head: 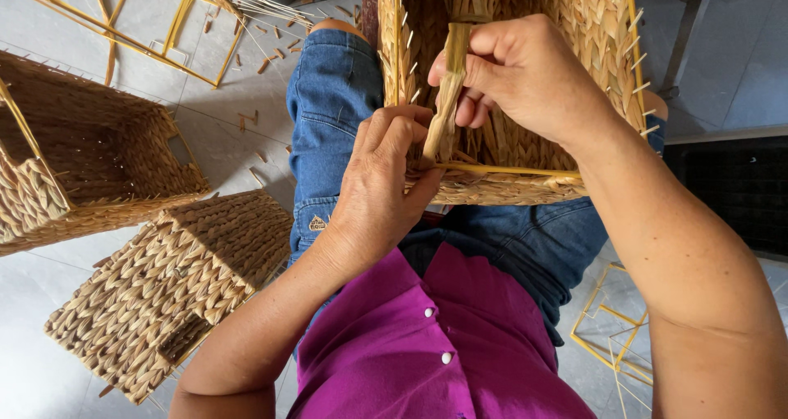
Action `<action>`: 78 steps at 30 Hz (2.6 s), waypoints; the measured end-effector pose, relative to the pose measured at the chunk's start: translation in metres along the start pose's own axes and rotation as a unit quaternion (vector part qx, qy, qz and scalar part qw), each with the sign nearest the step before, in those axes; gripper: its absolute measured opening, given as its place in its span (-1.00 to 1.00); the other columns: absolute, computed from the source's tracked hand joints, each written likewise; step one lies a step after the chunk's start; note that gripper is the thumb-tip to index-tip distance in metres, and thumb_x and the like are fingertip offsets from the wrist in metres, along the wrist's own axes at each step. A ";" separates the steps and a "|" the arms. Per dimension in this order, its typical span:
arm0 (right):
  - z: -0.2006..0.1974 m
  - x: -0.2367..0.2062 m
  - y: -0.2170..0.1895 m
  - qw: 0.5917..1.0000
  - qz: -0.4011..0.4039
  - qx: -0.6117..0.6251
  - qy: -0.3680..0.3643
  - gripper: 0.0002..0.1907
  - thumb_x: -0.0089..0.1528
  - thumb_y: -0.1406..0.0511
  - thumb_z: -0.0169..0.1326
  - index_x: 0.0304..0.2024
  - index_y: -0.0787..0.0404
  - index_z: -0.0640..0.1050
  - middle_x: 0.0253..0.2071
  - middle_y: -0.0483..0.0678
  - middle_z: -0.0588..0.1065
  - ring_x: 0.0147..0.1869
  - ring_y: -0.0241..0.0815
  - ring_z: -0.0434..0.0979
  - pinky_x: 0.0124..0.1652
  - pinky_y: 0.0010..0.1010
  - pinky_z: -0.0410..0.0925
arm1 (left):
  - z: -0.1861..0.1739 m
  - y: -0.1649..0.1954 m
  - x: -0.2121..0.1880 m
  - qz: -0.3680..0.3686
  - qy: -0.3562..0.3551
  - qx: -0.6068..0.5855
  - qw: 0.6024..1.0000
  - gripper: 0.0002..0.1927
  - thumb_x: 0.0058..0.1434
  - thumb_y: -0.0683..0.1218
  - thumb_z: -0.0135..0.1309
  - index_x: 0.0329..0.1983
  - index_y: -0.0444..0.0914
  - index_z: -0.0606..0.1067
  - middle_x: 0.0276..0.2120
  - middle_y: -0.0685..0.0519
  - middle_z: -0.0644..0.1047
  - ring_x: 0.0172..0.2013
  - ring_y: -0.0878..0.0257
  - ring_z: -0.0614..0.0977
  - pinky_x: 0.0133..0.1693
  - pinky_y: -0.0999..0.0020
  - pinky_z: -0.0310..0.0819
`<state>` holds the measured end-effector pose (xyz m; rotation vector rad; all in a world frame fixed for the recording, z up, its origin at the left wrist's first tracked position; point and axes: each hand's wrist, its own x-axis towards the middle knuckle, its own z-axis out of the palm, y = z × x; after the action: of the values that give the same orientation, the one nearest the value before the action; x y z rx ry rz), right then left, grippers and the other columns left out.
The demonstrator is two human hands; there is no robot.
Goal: The person sits on the floor with a woven water-hyacinth basket on their lap and weaves a flat strip of fiber along the basket's rim, tucking and threading it through the woven edge. They use scissors to trim the strip and continue binding it around the rim.
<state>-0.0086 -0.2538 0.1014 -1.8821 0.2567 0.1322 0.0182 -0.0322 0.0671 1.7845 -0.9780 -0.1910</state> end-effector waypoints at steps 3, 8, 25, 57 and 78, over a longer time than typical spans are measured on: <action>-0.001 0.008 0.002 0.999 0.036 -0.002 -0.007 -0.76 0.41 0.29 0.04 -0.09 0.33 0.64 -0.35 -0.02 0.63 -0.42 -0.34 0.63 -0.47 -0.57 0.46 | -0.001 0.000 0.000 -0.010 -0.006 0.001 1.000 -0.57 0.02 -0.28 0.32 -0.10 -0.28 0.38 0.10 -0.07 0.44 0.06 -0.08 0.48 0.11 0.14 0.43; 0.005 0.013 0.004 0.995 0.085 0.016 -0.043 -0.76 0.38 0.27 0.06 -0.13 0.32 0.65 -0.37 -0.01 0.63 -0.47 -0.32 0.60 -0.49 -0.54 0.48 | -0.001 0.000 0.000 -0.009 -0.011 0.000 1.000 -0.57 0.04 -0.27 0.33 -0.10 -0.29 0.38 0.10 -0.09 0.43 0.07 -0.08 0.47 0.12 0.15 0.42; 0.000 -0.007 0.021 0.989 0.102 0.053 -0.090 -0.87 0.32 0.39 0.07 -0.17 0.35 0.60 -0.43 -0.02 0.61 -0.43 -0.28 0.61 -0.40 -0.51 0.50 | 0.000 -0.007 -0.003 -0.016 -0.018 -0.014 1.000 -0.71 0.09 -0.23 0.35 -0.16 -0.28 0.50 0.21 -0.08 0.43 0.16 -0.06 0.45 0.22 0.14 0.37; 0.007 -0.020 0.024 0.997 0.030 -0.008 -0.068 -0.87 0.37 0.38 0.05 -0.10 0.33 0.57 -0.34 -0.07 0.61 -0.34 -0.33 0.62 -0.33 -0.54 0.47 | 0.002 -0.007 -0.003 -0.025 -0.005 -0.036 0.999 -0.70 0.02 -0.28 0.31 -0.19 -0.30 0.49 0.22 -0.11 0.44 0.20 -0.06 0.47 0.26 0.15 0.35; 0.001 -0.012 0.015 0.982 0.083 -0.088 -0.144 -0.77 0.10 0.28 0.33 -0.19 0.20 0.71 -0.34 -0.19 0.66 -0.27 -0.43 0.58 -0.24 -0.48 0.44 | 0.002 -0.007 -0.003 -0.043 -0.011 -0.039 0.998 -0.68 -0.01 -0.31 0.30 -0.23 -0.28 0.45 0.25 -0.11 0.42 0.23 -0.07 0.45 0.22 0.18 0.41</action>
<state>-0.0243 -0.2557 0.0900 -1.9848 0.2079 0.5528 0.0185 -0.0309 0.0593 1.7584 -0.8975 -0.2991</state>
